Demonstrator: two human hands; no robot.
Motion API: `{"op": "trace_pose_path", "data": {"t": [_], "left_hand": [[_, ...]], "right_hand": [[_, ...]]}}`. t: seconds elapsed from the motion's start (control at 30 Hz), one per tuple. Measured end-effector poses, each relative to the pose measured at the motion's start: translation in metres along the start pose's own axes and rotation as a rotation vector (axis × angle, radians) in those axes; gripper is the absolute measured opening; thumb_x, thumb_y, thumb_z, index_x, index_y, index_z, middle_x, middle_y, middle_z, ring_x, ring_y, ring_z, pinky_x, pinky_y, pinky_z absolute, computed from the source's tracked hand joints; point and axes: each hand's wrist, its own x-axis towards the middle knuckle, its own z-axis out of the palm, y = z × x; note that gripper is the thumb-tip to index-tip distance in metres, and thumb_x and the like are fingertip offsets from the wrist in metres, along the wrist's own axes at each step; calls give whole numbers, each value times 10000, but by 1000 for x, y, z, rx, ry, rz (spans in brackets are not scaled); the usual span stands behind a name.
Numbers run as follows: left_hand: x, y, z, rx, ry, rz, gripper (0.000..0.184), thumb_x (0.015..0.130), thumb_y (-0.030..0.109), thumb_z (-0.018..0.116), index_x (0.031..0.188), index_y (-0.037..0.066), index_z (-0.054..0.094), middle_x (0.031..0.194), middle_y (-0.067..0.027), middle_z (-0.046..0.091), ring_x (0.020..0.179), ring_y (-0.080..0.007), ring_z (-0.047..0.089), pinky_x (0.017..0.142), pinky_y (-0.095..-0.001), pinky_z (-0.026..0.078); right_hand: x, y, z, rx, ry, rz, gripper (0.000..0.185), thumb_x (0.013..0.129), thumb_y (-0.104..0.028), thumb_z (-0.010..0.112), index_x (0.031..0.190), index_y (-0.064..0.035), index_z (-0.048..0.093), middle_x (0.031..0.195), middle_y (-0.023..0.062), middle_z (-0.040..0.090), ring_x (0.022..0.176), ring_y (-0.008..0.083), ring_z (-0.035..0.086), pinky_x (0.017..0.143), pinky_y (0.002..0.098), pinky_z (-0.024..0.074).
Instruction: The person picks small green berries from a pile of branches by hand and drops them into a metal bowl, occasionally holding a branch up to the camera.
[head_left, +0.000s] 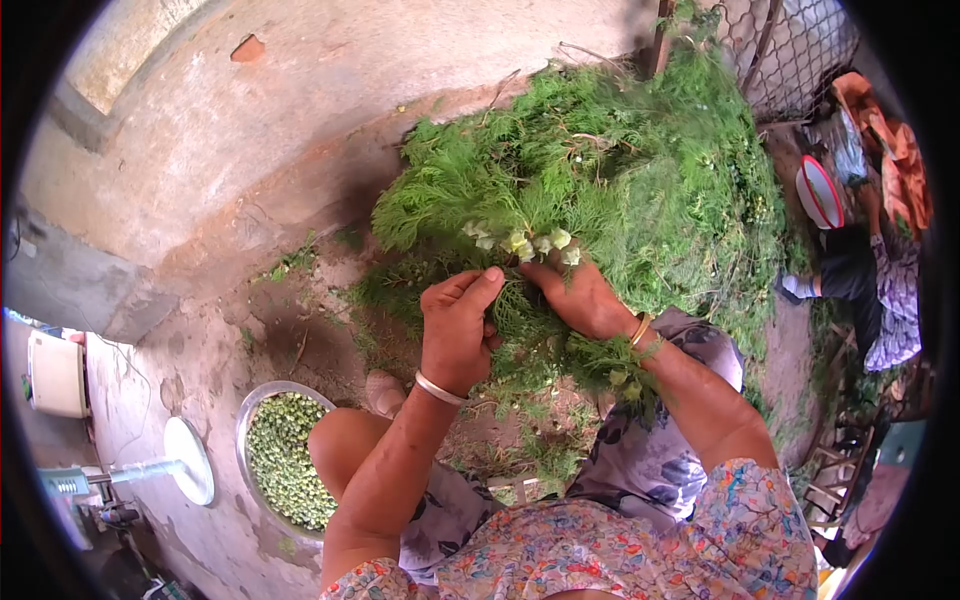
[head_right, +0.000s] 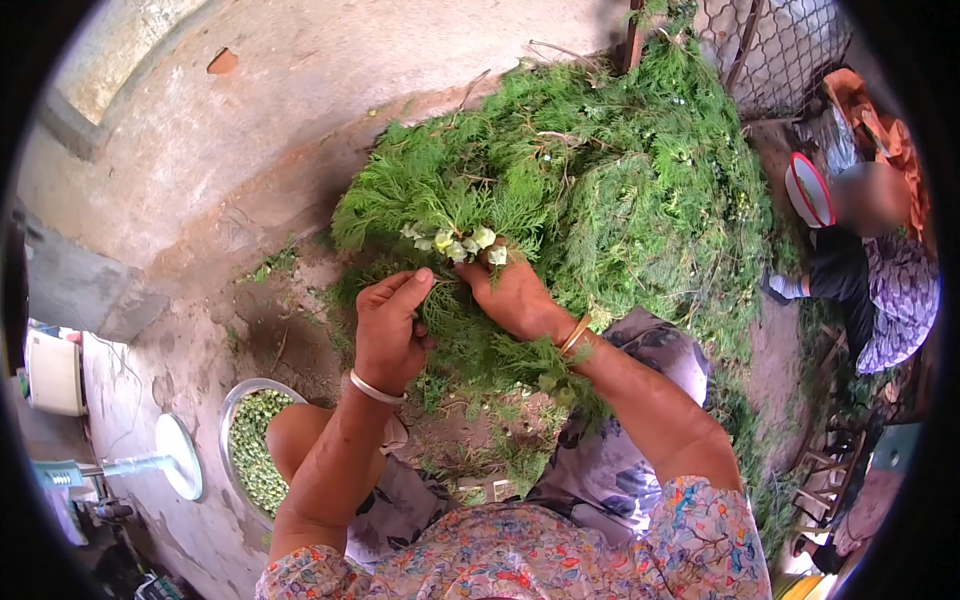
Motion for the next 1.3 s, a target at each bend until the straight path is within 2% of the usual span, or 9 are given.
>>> {"op": "trace_pose_path", "data": {"t": [0.2, 0.27, 0.33, 0.4, 0.43, 0.57, 0.87, 1.07, 1.3], "left_hand": [[6, 6, -15, 336, -32, 147, 178, 844, 153, 621, 719, 29, 590, 538, 33, 501, 401, -69, 404, 367, -245, 308], [21, 2, -29, 982, 222, 927, 144, 856, 109, 578, 730, 41, 589, 575, -1, 545, 441, -116, 463, 406, -283, 345], [26, 21, -45, 1018, 259, 834, 96, 862, 75, 534, 793, 25, 579, 647, -66, 584, 513, -179, 523, 458, -309, 426], [20, 44, -53, -259, -20, 101, 110, 871, 90, 516, 889, -11, 557, 757, -139, 606, 590, -231, 556, 534, -359, 504], [27, 39, -65, -432, -182, 49, 199, 895, 143, 489, 1011, -10, 541, 875, -162, 601, 669, -198, 559, 582, -362, 502], [23, 39, -53, -571, -308, -108, 257, 918, 205, 483, 1016, -22, 552, 948, -181, 609, 710, -220, 577, 582, -348, 510], [13, 11, -17, -70, -72, 29, 150, 819, 66, 608, 938, -18, 574, 817, -118, 635, 666, -181, 604, 505, -270, 476], [16, -6, -12, 307, -60, 355, 298, 725, 56, 705, 962, -59, 565, 846, -96, 632, 726, -134, 598, 628, -237, 482], [15, -21, -3, 629, 64, 569, 367, 690, 101, 728, 969, -52, 547, 875, -141, 613, 785, -217, 596, 727, -320, 471]], "right_hand": [[0, 6, -2, -147, -31, -113, 228, 835, -131, 547, 1028, -17, 586, 1005, 181, 607, 935, 331, 564, 830, 390, 434], [0, 13, -5, -222, 12, -20, 223, 830, -116, 549, 1026, -20, 591, 1030, 189, 604, 963, 321, 564, 840, 386, 432], [0, 3, -13, -93, -79, 80, 210, 837, -116, 544, 1014, -12, 588, 1007, 169, 613, 964, 291, 565, 842, 371, 428], [-3, 15, -10, 116, 74, 18, 214, 847, -118, 538, 1025, -6, 573, 986, 140, 621, 929, 252, 572, 835, 352, 428], [-2, 18, -12, 100, 28, 72, 228, 857, -121, 528, 1048, 1, 554, 976, 120, 624, 909, 220, 569, 834, 338, 426], [-5, 4, -11, 35, 1, 77, 230, 867, -128, 516, 1054, 0, 555, 969, 125, 625, 894, 215, 569, 830, 339, 430], [-7, 7, 2, 158, -121, 70, 227, 871, -111, 501, 1063, -4, 558, 976, 122, 629, 893, 200, 568, 835, 337, 437], [-6, 6, 6, 131, -151, 104, 255, 865, -115, 505, 1093, -15, 562, 990, 125, 634, 916, 206, 577, 834, 335, 446], [-12, 16, 10, -59, -137, 18, 300, 833, -83, 462, 1111, -16, 553, 1003, 203, 627, 951, 322, 603, 829, 384, 463]]}}
